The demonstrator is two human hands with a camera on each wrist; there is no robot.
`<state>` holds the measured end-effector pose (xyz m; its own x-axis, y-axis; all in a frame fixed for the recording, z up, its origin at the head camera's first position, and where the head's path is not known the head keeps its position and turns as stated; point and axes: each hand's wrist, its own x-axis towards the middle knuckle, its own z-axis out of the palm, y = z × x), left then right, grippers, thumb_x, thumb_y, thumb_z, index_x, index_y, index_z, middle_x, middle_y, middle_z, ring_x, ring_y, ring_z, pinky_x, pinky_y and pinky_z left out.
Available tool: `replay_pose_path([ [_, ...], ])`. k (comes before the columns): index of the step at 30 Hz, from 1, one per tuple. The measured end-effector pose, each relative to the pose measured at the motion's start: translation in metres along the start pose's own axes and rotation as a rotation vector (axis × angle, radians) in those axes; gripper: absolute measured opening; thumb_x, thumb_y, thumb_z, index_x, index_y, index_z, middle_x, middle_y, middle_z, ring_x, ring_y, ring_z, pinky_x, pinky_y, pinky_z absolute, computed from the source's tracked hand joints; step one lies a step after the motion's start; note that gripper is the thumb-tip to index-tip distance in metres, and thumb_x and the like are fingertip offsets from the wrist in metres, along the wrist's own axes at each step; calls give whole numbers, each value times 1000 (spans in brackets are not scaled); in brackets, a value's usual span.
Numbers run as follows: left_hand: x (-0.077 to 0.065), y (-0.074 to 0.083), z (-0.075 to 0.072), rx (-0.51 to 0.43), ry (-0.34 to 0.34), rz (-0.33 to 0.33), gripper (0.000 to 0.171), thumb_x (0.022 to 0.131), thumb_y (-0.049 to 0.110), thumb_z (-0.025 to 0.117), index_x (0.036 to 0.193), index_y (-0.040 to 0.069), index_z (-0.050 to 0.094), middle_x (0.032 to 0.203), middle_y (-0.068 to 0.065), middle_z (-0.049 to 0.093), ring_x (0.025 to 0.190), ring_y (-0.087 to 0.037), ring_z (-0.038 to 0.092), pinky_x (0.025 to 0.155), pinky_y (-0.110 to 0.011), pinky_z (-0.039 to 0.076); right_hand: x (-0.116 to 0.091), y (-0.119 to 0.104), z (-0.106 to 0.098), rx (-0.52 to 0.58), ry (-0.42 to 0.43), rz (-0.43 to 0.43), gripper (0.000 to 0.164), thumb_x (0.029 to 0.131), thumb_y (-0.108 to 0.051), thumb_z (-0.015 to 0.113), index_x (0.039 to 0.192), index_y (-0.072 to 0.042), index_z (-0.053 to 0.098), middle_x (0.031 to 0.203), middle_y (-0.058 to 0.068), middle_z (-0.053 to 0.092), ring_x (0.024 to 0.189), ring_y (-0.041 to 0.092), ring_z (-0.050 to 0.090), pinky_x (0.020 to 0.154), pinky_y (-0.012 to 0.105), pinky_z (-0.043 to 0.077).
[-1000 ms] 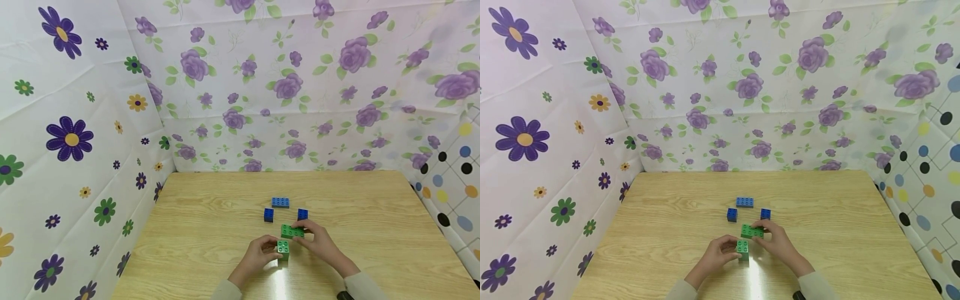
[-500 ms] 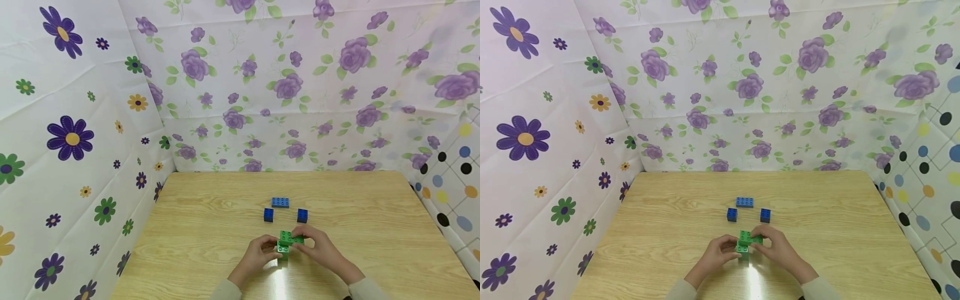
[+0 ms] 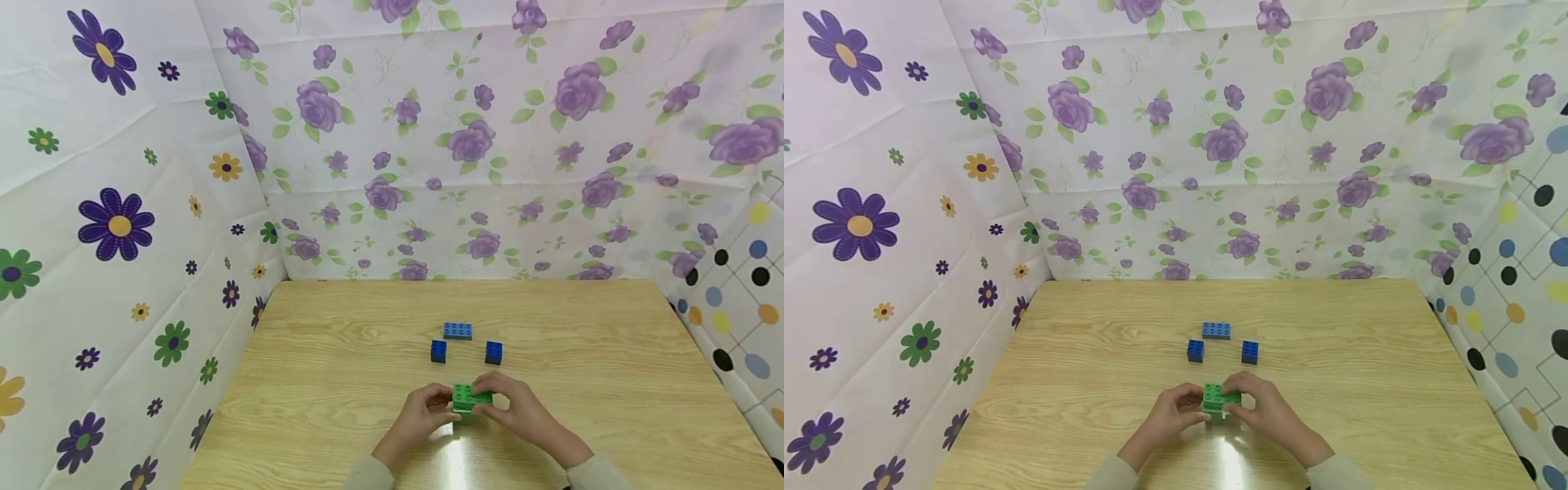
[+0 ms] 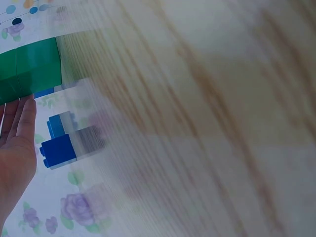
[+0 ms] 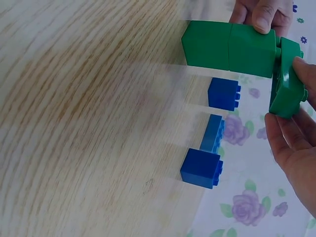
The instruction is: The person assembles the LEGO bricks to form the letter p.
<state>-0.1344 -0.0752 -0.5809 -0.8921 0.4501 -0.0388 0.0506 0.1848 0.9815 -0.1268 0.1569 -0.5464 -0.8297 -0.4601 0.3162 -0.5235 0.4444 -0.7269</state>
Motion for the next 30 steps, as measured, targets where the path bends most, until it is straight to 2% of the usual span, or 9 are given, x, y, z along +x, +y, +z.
replay_pose_path([
  [8, 0, -2, -1, 11, 1, 13, 31, 85, 12, 74, 114, 8, 64, 112, -1, 66, 107, -15, 62, 95, -25, 51, 1, -4, -2, -28, -10, -18, 24, 81, -14, 77, 102, -22, 69, 112, -4, 64, 101, 12, 62, 84, 34, 57],
  [16, -1, -1, 0, -2, -1, 0, 31, 85, 12, 73, 115, 8, 64, 111, -1, 66, 107, -16, 62, 95, -25, 51, 1, -4, -3, -52, -35, -45, 22, 81, -11, 77, 101, -19, 71, 113, -2, 64, 101, 17, 63, 82, 31, 58],
  [25, -1, -2, 0, -11, 4, 1, 30, 85, 11, 73, 114, 8, 65, 111, -1, 66, 107, -15, 62, 95, -25, 51, -3, -5, -2, -29, -42, -32, 18, 87, -31, 71, 101, -19, 73, 114, 0, 63, 101, 15, 62, 80, 27, 58],
  [30, 0, -3, 0, -15, 9, 4, 30, 85, 11, 74, 114, 8, 65, 110, -1, 66, 105, -14, 63, 94, -25, 51, -2, -8, -3, -32, -50, -26, 19, 87, -31, 70, 101, -17, 73, 114, 2, 63, 101, 18, 62, 79, 34, 59],
])
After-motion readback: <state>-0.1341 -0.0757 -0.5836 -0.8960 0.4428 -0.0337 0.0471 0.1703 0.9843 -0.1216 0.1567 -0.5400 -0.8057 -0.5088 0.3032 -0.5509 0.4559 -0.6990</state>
